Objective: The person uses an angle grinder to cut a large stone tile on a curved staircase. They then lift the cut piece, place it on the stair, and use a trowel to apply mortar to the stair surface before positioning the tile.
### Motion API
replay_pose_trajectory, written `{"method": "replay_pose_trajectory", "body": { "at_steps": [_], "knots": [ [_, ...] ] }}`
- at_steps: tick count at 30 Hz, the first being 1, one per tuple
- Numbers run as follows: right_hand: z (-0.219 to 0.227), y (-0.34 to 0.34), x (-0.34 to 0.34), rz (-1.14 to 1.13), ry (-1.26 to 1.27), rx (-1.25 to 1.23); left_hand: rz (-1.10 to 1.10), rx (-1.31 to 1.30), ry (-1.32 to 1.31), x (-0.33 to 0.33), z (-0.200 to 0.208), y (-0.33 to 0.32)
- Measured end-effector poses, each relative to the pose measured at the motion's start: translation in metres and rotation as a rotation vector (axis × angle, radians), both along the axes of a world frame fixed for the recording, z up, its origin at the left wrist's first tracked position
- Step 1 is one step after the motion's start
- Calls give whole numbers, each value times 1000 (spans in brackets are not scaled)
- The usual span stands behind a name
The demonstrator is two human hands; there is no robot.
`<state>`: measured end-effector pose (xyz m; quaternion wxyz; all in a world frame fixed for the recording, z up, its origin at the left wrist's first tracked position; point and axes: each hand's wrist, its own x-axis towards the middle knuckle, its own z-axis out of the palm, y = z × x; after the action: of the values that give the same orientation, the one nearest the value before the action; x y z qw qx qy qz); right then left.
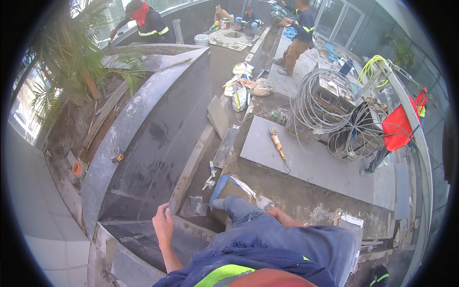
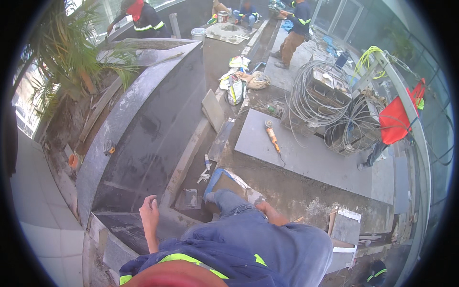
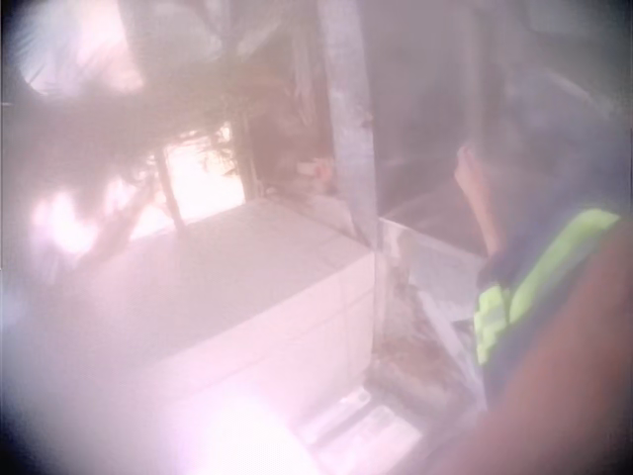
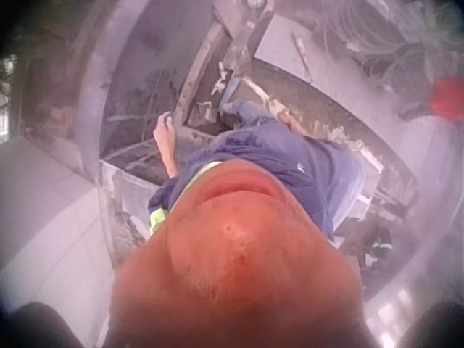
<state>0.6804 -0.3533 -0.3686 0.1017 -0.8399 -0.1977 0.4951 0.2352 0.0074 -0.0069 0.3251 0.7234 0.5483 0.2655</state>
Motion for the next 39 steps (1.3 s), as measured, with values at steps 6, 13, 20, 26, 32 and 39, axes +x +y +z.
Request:
{"method": "replay_pose_trajectory", "body": {
  "at_steps": [6, 13, 20, 26, 32, 39],
  "knots": [
    [10, 20, 8, 5, 34, 15, 3, -29, 79, 16, -11, -16],
    [8, 9, 21, -197, -97, -167, 24, 49, 207, 24, -48, -17],
    [-19, 6, 37, 15, -76, -175, -95, 127, 71, 63, -9, 0],
    [11, 19, 16, 236, 97, -321, -27, 17, -174, 85, 23, -30],
    [33, 59, 25, 70, -114, -121, -57, 72, -24, 75, 11, -42],
    [83, 72, 7, -166, -51, 26, 16, 2, -339, 70, 14, -27]
  ]
}}
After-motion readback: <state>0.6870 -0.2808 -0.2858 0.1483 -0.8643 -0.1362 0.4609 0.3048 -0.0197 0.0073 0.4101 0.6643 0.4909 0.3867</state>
